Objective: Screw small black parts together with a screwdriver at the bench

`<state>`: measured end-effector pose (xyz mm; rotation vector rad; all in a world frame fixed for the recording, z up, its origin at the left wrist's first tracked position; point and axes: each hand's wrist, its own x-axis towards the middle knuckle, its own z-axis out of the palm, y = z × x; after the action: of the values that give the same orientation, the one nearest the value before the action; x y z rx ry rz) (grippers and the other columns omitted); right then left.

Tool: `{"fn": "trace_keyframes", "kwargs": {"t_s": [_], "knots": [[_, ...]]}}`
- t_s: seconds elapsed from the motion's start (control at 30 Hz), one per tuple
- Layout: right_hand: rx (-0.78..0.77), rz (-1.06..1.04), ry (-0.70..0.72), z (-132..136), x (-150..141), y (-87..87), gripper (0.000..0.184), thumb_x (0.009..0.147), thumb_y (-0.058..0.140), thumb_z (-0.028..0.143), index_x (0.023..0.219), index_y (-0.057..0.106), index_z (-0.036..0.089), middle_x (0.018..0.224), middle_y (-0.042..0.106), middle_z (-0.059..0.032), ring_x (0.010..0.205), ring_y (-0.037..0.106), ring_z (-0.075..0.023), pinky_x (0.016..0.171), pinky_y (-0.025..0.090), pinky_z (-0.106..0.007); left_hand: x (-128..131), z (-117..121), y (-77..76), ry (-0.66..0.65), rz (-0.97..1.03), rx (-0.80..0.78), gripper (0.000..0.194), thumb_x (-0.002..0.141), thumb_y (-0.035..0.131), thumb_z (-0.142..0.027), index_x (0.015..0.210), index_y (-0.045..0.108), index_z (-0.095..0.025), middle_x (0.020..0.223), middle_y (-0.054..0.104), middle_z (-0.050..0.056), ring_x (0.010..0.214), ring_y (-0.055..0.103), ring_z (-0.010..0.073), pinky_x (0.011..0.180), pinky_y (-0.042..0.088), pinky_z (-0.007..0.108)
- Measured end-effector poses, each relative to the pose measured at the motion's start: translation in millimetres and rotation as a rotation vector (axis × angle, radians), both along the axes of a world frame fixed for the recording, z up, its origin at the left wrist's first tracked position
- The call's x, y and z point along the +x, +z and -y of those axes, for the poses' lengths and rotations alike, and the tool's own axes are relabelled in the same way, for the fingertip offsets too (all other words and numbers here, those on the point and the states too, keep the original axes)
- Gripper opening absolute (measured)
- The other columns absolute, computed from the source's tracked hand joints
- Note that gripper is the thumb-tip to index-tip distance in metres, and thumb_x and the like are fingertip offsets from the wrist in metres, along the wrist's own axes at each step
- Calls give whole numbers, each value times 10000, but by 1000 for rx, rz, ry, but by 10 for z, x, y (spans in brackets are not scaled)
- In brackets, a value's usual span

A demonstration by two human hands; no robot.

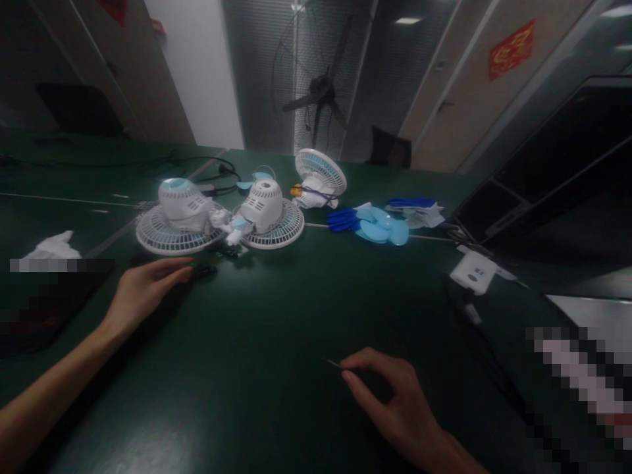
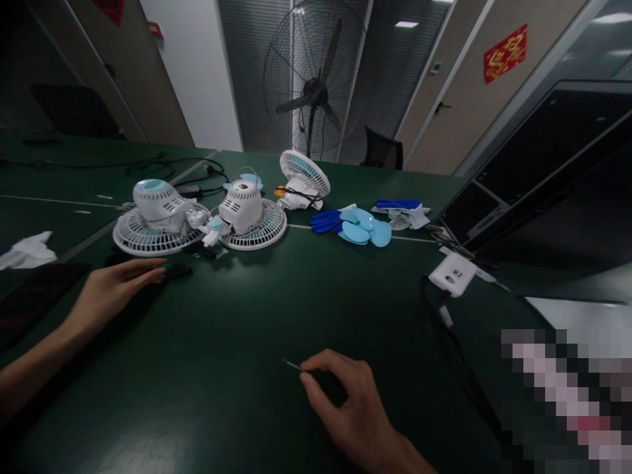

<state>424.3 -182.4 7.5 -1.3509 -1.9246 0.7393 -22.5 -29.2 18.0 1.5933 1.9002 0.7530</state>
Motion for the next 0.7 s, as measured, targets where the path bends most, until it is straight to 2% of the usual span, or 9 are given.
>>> {"fn": "trace_keyframes", "kwargs": {"t_s": [0.17,0.33,0.57,0.7], "knots": [[-21,7,2,1,-1,5,118,988,614,271,993,729,243,859,766,-18,764,740,-197,701,548,-313,45,35,-17,-27,55,26,678,851,697,-625,1332,666,-148,1166,778,79,1064,731,291,932,570,368],[-28,15,20,5,7,1,110,990,619,266,1011,726,250,872,763,-9,769,737,-190,705,540,-308,121,26,-49,-148,-76,172,601,861,679,-638,1220,731,-159,1330,689,89,1125,674,288,905,554,329],[-17,16,19,-1,22,-29,108,987,629,275,1016,729,246,875,765,-12,770,740,-189,717,553,-298,260,22,11,-79,-77,39,677,811,661,-705,1232,730,-179,1224,743,94,937,714,265,673,550,266],[-4,6,17,-2,5,-20,100,980,631,262,1005,726,247,861,765,-1,766,744,-187,707,544,-296,254,31,19,-50,-63,-29,712,801,672,-704,1274,710,-173,1182,755,101,913,717,272,629,537,261]]}}
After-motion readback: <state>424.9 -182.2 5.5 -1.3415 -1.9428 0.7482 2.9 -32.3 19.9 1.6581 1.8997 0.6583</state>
